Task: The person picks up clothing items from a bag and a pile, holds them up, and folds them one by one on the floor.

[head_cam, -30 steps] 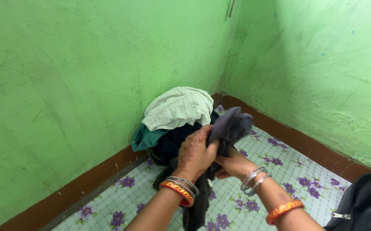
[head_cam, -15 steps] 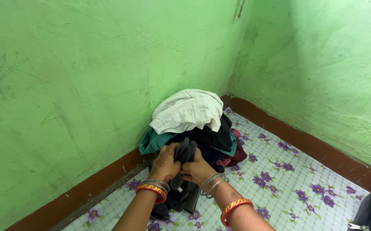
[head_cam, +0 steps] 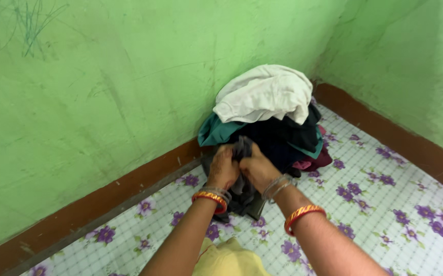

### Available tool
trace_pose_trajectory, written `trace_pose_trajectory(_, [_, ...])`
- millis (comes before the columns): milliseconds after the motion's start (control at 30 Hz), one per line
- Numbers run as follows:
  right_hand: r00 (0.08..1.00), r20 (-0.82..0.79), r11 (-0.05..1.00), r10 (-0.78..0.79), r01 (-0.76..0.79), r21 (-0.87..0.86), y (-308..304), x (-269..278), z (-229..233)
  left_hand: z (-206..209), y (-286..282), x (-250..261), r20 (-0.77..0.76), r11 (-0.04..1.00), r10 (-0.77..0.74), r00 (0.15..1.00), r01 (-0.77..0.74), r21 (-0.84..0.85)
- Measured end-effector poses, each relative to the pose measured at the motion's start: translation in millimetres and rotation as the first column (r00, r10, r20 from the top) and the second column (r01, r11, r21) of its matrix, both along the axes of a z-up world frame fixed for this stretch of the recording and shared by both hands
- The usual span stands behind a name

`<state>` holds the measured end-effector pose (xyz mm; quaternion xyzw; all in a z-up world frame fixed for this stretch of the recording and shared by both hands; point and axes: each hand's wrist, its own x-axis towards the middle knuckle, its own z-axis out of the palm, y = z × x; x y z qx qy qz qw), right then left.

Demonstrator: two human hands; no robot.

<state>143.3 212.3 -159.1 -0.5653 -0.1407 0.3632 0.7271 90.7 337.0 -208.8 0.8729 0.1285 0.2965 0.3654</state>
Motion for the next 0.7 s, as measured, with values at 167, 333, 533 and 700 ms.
trace_pose_trajectory(167, [0.989,0.058,0.932,0.137,-0.148,0.330,38.5,-1.4,67.8,65.9,32.7,-0.5,0.260,0.974,0.153,0.953,-0.190,0.122])
trace_pose_trajectory(333, [0.982,0.107,0.910,0.155,-0.185,0.370,57.1,-7.6,124.4,133.7,48.3,-17.1,0.333,0.991,0.127,0.934,-0.130,-0.013])
trace_pose_trajectory(533, [0.987,0.081,0.978,0.139,-0.150,0.147,61.8,-15.2,81.9,95.4,47.7,-25.9,0.125,0.987,0.154,0.980,-0.158,0.028])
trace_pose_trajectory(700, [0.984,0.141,0.994,0.111,-0.110,-0.019,57.3,-16.2,13.4,41.3,37.1,-36.8,-0.093,0.987,0.160,0.983,-0.157,0.031])
